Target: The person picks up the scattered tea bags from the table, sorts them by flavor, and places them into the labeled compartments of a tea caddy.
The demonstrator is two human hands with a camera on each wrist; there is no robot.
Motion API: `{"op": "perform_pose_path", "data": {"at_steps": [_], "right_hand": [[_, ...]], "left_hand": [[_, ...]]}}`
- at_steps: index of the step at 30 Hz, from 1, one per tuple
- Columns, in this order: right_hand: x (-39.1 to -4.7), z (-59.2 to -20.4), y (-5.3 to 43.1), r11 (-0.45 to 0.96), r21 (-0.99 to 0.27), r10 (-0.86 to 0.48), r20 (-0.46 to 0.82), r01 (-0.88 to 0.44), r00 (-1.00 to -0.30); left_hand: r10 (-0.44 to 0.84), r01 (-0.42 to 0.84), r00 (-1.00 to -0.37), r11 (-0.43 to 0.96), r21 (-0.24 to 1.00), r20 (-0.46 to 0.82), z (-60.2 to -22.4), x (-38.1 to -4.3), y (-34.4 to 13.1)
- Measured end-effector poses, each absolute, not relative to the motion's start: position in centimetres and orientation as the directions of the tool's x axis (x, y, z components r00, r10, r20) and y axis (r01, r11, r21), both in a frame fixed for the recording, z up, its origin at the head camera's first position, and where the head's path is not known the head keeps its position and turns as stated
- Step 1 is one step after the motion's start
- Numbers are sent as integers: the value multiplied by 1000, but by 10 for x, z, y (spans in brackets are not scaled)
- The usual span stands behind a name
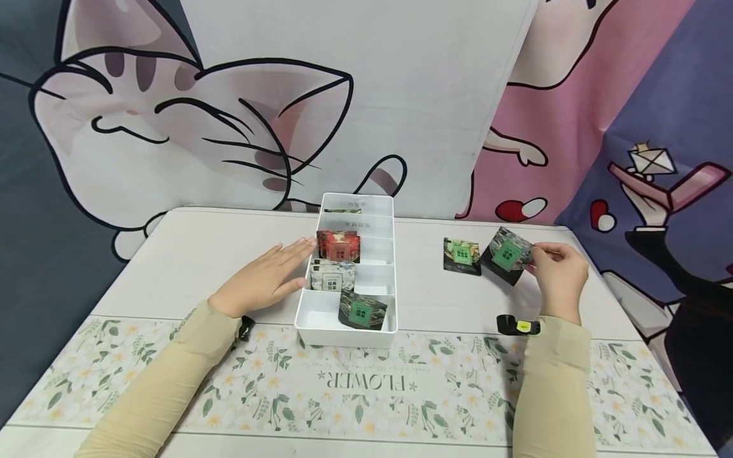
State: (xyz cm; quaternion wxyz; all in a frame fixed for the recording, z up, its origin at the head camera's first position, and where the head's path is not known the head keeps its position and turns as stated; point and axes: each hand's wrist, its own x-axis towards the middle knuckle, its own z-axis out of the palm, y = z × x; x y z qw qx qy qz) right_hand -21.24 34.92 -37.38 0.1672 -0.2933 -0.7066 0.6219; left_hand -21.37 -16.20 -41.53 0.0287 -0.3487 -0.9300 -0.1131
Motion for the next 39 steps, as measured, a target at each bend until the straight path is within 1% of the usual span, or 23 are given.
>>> {"op": "perform_pose_path", "data": {"at_steps": [7, 14, 22, 26, 33, 39], "right_hand": [[-208, -358, 331, 160, -977, 568, -25, 140, -823], [-203, -351, 312, 202, -974, 499, 12, 103, -867], [-201, -346, 288, 361, -930, 394, 87, 67, -915], [-198, -343, 279, 355, -934, 360, 110, 27, -926], [-197, -342, 267, 200, -978, 307, 127, -67, -943], [-193, -340, 256, 161, -980, 251, 153, -115, -956]], "left_hand": [[641, 655, -756, 733, 183, 133, -416, -215, -163], [646, 661, -750, 730, 172, 142, -417, -215, -163], [647, 662, -749, 729, 173, 141, -416, -215, -162], [647, 662, -749, 729, 175, 142, -416, -215, -162], [647, 662, -750, 728, 180, 139, -415, -215, -162], [648, 663, -749, 727, 180, 140, -415, -214, -162]]}}
